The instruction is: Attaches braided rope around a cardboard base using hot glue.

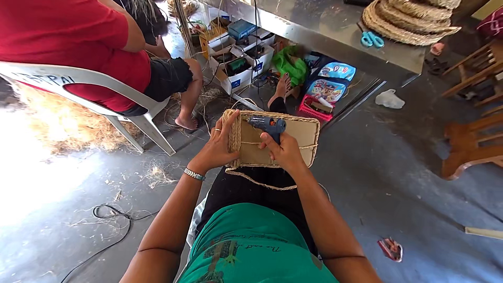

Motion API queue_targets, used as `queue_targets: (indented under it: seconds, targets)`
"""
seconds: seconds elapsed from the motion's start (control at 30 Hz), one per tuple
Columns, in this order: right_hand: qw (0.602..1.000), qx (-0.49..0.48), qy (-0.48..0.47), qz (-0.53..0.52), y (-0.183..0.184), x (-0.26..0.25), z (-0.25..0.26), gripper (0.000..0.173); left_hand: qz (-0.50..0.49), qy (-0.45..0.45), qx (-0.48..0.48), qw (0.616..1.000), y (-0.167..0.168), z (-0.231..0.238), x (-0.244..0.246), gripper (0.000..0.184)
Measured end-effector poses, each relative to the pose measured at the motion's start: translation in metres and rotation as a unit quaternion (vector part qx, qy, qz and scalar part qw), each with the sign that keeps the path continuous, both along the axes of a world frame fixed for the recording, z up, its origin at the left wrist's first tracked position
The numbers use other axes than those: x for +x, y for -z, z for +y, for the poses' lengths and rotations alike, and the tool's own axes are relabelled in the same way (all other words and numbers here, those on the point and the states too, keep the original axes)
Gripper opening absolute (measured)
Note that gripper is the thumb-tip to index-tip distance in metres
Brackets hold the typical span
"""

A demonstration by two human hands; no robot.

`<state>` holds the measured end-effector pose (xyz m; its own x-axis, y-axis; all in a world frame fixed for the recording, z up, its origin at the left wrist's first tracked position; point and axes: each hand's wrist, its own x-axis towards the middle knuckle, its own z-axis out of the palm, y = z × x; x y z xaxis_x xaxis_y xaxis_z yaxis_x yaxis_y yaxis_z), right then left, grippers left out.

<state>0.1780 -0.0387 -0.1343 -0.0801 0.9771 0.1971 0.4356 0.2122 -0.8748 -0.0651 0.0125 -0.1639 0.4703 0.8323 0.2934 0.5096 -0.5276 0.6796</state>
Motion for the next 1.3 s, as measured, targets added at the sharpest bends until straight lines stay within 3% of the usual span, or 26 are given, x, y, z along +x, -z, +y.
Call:
queue_targets:
  seconds: [0.23,1.3]
  targets:
    - [0.996,0.069,0.019,-0.061,0.012,0.002,0.005,0.048,-0.003,-0.006,0.0,1.0,-0.001,-0.003,0.001,0.123]
    - [0.986,0.096,0.03,-0.136,-0.005,0.001,-0.001,0.052,-0.01,0.004,-0.015,1.0,0.001,0.003,0.0,0.121]
